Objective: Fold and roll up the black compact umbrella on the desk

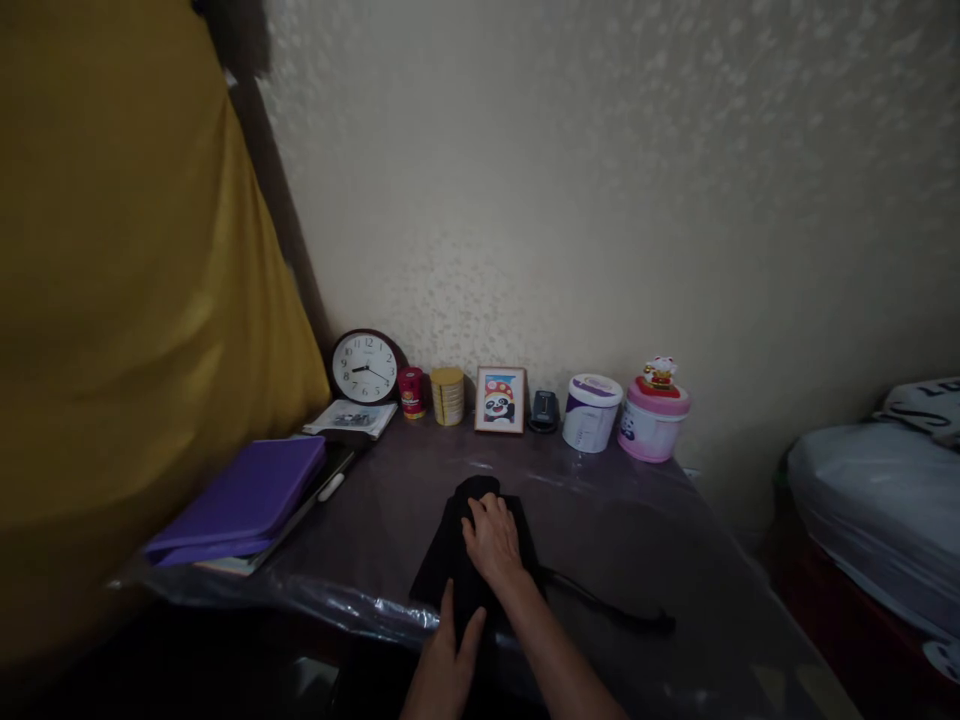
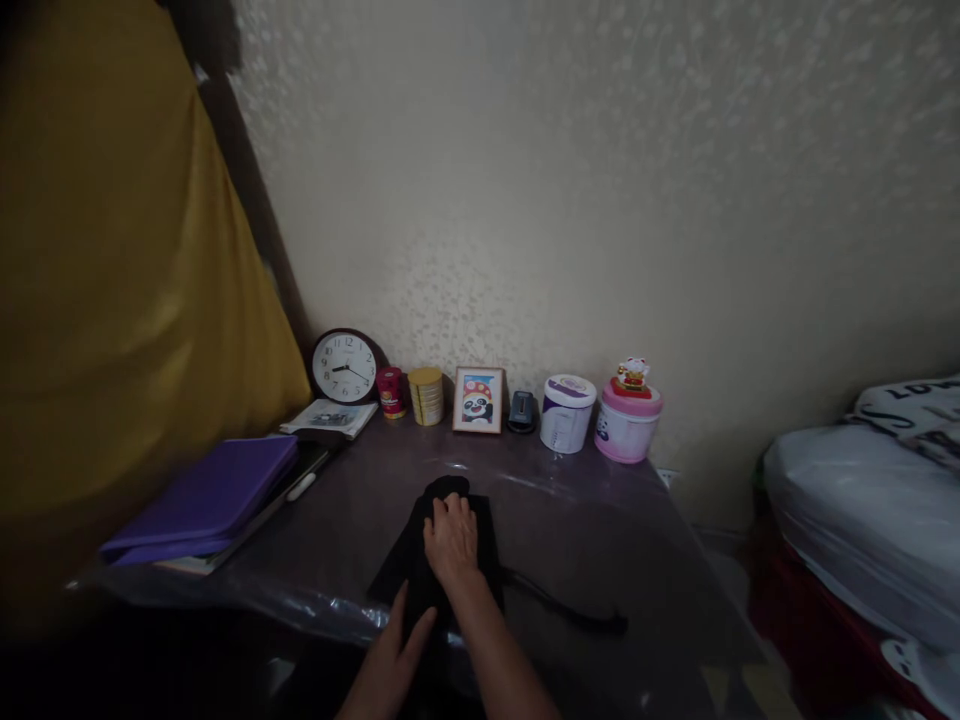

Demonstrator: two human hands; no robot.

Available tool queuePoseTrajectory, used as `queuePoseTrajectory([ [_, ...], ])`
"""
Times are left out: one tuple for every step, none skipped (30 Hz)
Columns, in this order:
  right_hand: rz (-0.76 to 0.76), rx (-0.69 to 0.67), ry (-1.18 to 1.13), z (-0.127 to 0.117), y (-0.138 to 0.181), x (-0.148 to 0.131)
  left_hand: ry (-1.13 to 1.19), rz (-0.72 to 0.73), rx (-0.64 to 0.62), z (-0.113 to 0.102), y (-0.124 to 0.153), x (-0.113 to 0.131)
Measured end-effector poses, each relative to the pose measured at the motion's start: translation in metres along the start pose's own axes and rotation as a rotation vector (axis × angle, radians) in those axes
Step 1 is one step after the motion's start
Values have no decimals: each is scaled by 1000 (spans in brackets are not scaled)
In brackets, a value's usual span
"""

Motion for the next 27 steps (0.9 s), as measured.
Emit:
queuePoseTrajectory([
  [-15, 27, 8, 1, 1, 1, -4, 0, -3, 1, -1, -1],
  [-30, 52, 12, 2, 1, 1, -6, -5, -2, 1, -2, -2],
  [-41, 71, 12, 3, 0, 3, -5, -10, 3, 1, -3, -2],
  [-46, 81, 7, 5, -2, 4, -1, -17, 10, 1, -3, -3],
  [-42, 77, -1, 7, -4, 6, 4, -22, 13, 1, -3, -3],
  [-31, 62, -11, 10, -7, 8, 6, -26, 10, 1, -3, -2],
  [-15, 42, -21, 12, -10, 9, 0, -28, 2, 1, -3, -1],
  [3, 22, -30, 14, -12, 10, -17, -26, -6, 1, -2, 1],
  [23, 5, -35, 16, -15, 11, -43, -19, -17, 0, -1, 4],
  [46, -9, -35, 18, -17, 11, -79, -10, -27, 0, 0, 8],
  [73, -17, -32, 19, -19, 11, -126, -3, -29, -1, 2, 12],
  [102, -18, -23, 20, -20, 10, -181, -5, -33, -1, 3, 15],
  [128, -14, -12, 21, -21, 10, -242, -13, -39, -1, 3, 18],
  [151, -6, 1, 22, -22, 10, -304, -27, -44, -1, 4, 21],
  [169, 6, 14, 23, -22, 10, -367, -40, -46, -1, 4, 23],
  [183, 18, 26, 24, -22, 10, -423, -53, -51, -1, 4, 24],
  [192, 30, 36, 25, -22, 10, -463, -56, -55, 0, 4, 24],
  [198, 37, 43, 26, -22, 10, -485, -49, -55, 1, 4, 24],
  [203, 43, 50, 26, -22, 10, -487, -38, -51, 3, 4, 24],
  [204, 47, 55, 27, -22, 10, -459, -22, -47, 4, 4, 22],
  [203, 48, 59, 27, -22, 10, -393, 1, -33, 5, 4, 20],
  [200, 48, 63, 28, -22, 9, -290, 32, -1, 6, 4, 18],
  [199, 46, 66, 28, -23, 9, -156, 68, 45, 6, 5, 15],
  [198, 44, 69, 29, -23, 9, 0, 94, 94, 6, 7, 12],
  [197, 42, 73, 29, -23, 9, 162, 102, 140, 5, 9, 7],
  [196, 41, 77, 30, -24, 10, 309, 79, 162, 5, 12, 2],
  [192, 41, 80, 30, -24, 10, 441, 33, 158, 6, 14, -4],
])
Point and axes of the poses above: each hand's wrist, its own y-axis away from the middle knuckle, its own z-axis out of the palm, x = y × z, the point moved 4 cm from there along -y, towards the middle knuckle, and after that the axes turned 11 degrees about -y, right-handed, at the moved point
